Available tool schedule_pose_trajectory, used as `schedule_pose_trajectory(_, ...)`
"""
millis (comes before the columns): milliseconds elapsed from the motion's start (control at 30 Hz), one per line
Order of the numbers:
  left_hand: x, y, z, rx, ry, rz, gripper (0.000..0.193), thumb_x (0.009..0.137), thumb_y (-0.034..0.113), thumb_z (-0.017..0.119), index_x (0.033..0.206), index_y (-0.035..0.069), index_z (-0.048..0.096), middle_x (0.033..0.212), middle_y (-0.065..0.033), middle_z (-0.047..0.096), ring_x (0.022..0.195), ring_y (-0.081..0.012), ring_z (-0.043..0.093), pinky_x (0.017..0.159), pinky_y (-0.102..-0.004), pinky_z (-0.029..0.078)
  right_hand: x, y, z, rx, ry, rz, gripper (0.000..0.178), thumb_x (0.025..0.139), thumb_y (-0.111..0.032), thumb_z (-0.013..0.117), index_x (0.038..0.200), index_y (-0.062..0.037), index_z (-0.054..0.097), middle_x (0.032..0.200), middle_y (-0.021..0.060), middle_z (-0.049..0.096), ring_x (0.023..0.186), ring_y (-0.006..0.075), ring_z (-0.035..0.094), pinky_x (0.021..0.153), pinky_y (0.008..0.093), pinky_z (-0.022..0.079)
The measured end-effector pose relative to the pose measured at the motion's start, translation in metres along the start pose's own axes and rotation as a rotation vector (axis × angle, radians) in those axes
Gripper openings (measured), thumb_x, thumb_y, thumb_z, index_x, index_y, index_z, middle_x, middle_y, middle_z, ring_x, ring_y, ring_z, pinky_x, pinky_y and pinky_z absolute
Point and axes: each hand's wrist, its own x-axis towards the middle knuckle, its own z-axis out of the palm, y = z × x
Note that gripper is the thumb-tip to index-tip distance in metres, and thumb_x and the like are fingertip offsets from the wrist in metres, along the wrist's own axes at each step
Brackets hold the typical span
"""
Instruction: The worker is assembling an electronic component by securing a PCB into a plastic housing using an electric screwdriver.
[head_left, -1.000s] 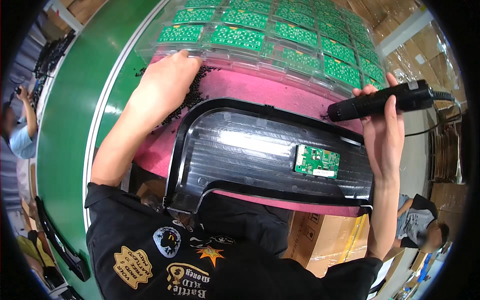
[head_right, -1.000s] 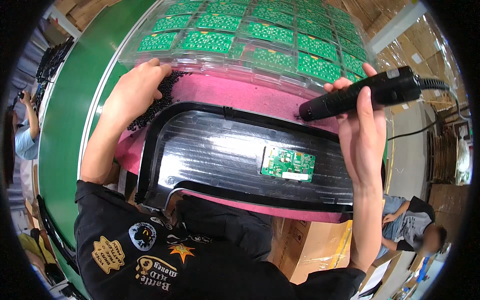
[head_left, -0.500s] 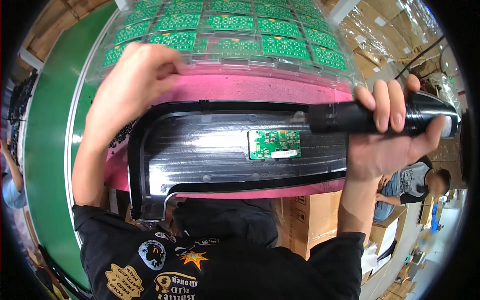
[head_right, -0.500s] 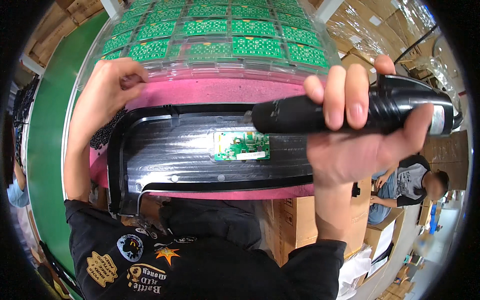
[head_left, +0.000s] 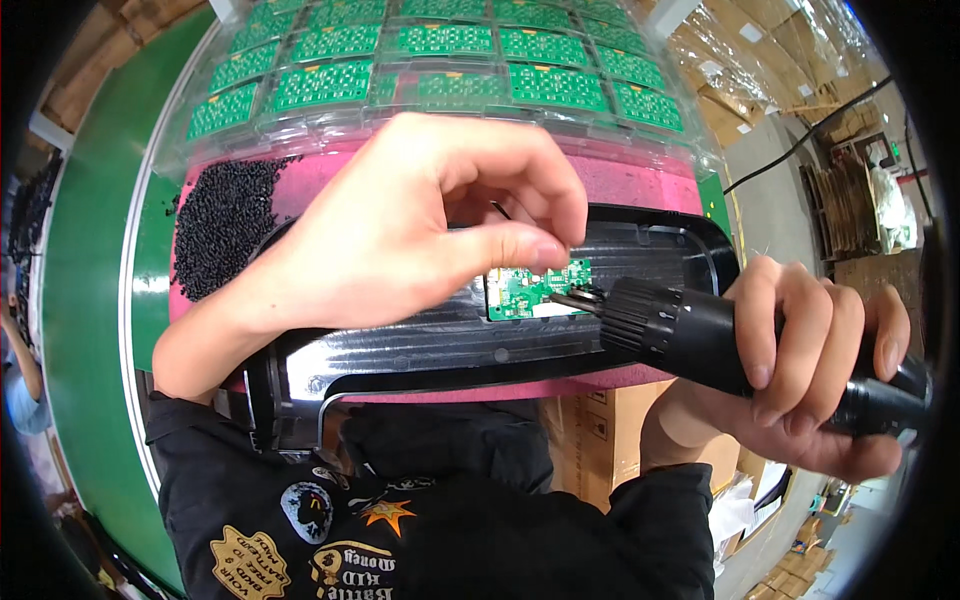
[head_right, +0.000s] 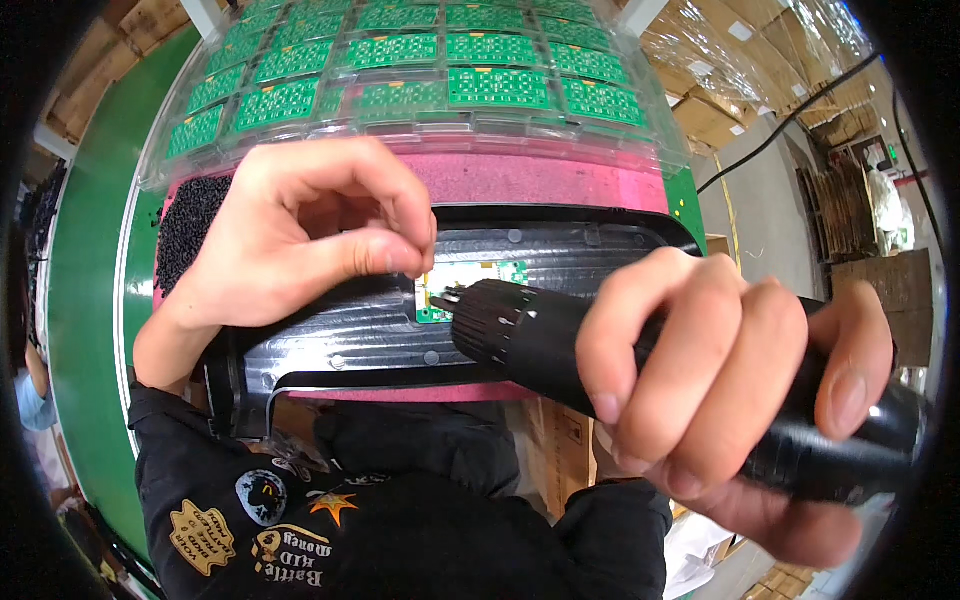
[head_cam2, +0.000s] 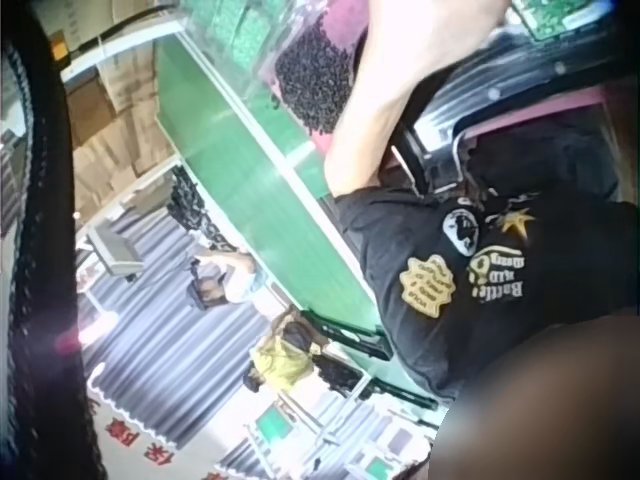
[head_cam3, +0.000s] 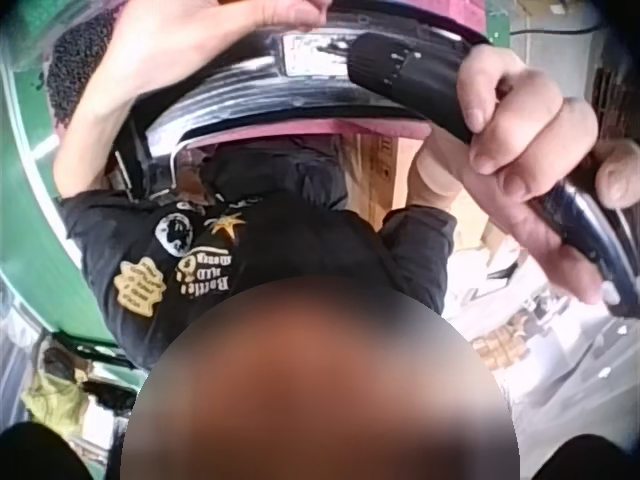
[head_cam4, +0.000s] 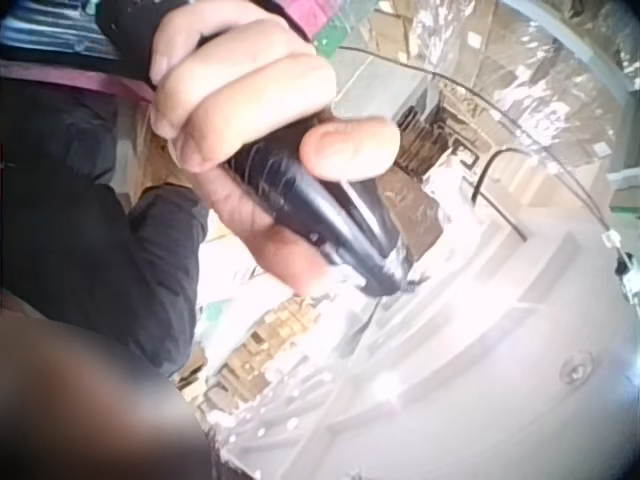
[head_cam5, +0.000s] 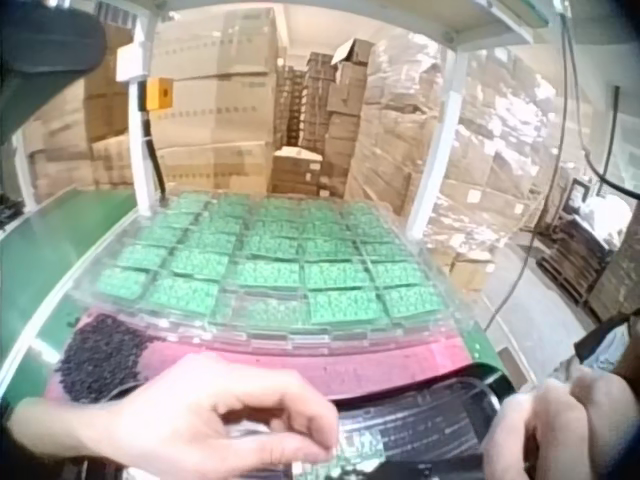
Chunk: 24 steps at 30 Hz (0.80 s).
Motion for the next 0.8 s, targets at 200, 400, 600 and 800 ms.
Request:
schedule_pose_trajectory(200, -0.002, -0.012, -0.001, 0.208, -0.100, 0.142, 0.027, 0.077, -0.009, 0.072, 0.102, -0.001, 0.062, 0.088, -0.0078, 0.068, 0.083, -0.0181, 0.071, 0.075, -0.0286, 0.058, -0.007, 0.007, 0.001, 0.034, 0.052, -0.199, 0.042, 0.072, -0.036, 0.074, 0.095, -0.0109, 0.049, 0.054, -0.0050, 0.056, 0.045, 0.0042, 0.054, 0.055, 0.0190, 0.048)
schedule_pose_trajectory(400, -0.001, -0.015, 0.000, 0.199, -0.077, 0.202, 0.031, 0.073, -0.008, 0.076, 0.100, -0.003, 0.062, 0.088, -0.0089, 0.067, 0.081, -0.0186, 0.071, 0.075, -0.0289, 0.058, 0.000, 0.006, -0.002, -0.056, -0.129, -0.047, 0.043, 0.071, -0.037, 0.075, 0.094, -0.0110, 0.050, 0.055, -0.0040, 0.057, 0.046, 0.0051, 0.055, 0.050, 0.0193, 0.050)
schedule_pose_trajectory(600, -0.002, -0.024, 0.000, 0.172, -0.127, 0.227, 0.027, 0.076, -0.006, 0.074, 0.100, -0.004, 0.063, 0.091, -0.0116, 0.069, 0.080, -0.0207, 0.071, 0.074, -0.0304, 0.058, 0.001, 0.009, 0.001, -0.064, -0.095, -0.055, 0.040, 0.070, -0.030, 0.077, 0.093, -0.0097, 0.051, 0.055, -0.0025, 0.058, 0.044, 0.0060, 0.056, 0.049, 0.0205, 0.051)
schedule_pose_trajectory(800, 0.001, -0.032, -0.004, 0.237, -0.299, 0.317, 0.024, 0.080, 0.004, 0.073, 0.100, -0.007, 0.067, 0.094, -0.0161, 0.070, 0.084, -0.0302, 0.069, 0.074, -0.0374, 0.056, 0.002, 0.014, 0.001, 0.252, 0.004, -0.014, 0.036, 0.072, -0.026, 0.075, 0.092, -0.0078, 0.052, 0.054, -0.0002, 0.059, 0.042, 0.0075, 0.055, 0.046, 0.0214, 0.051)
